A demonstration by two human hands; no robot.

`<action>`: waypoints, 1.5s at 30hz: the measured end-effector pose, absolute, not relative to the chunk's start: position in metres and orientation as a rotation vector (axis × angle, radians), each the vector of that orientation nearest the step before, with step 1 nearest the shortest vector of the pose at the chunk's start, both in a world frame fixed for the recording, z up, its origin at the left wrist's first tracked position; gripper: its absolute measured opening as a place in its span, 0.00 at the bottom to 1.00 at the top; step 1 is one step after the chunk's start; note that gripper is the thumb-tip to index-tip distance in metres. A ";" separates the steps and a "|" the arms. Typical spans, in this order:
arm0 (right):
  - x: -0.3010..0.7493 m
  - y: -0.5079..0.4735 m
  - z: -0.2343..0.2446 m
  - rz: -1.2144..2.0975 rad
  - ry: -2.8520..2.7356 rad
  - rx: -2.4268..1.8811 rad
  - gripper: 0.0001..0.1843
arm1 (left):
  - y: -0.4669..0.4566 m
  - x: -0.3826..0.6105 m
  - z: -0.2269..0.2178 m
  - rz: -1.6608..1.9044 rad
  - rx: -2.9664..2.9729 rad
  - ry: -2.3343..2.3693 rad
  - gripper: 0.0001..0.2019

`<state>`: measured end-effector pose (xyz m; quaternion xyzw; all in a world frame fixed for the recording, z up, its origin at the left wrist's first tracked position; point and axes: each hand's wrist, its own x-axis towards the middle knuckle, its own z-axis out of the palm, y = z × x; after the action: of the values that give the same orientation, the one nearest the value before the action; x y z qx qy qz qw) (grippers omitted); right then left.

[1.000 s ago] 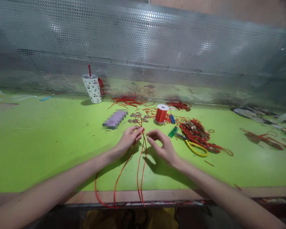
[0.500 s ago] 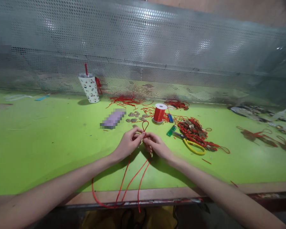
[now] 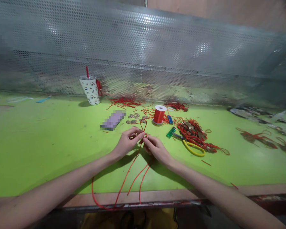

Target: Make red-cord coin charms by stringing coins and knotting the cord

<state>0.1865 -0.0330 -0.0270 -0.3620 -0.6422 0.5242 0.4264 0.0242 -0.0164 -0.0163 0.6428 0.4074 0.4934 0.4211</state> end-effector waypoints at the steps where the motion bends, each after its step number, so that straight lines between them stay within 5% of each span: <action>1: 0.186 -0.033 -0.026 1.334 -1.609 -0.898 0.25 | -0.016 0.024 -0.016 1.219 1.605 1.001 0.15; 13: 0.198 -0.008 -0.029 1.480 -1.147 -0.945 0.28 | -0.027 0.016 -0.002 1.204 1.904 1.138 0.14; 21: 0.199 -0.004 -0.030 1.551 -0.982 -0.913 0.23 | -0.072 0.027 -0.004 0.634 2.729 0.457 0.10; 27: 0.195 -0.015 -0.026 1.530 -1.090 -0.806 0.22 | -0.048 0.030 -0.010 1.293 2.050 1.070 0.09; 34: 0.189 -0.030 -0.018 1.452 -1.316 -0.806 0.24 | -0.023 0.032 -0.018 1.019 1.371 0.890 0.21; 45: 0.187 -0.035 -0.028 1.367 -1.529 -0.833 0.22 | -0.026 0.029 -0.009 1.209 1.411 0.976 0.16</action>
<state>0.1866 -0.0352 -0.0278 -0.3367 -0.6176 0.5522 0.4475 0.0289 -0.0259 -0.0090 0.5829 0.4034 0.4996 0.4979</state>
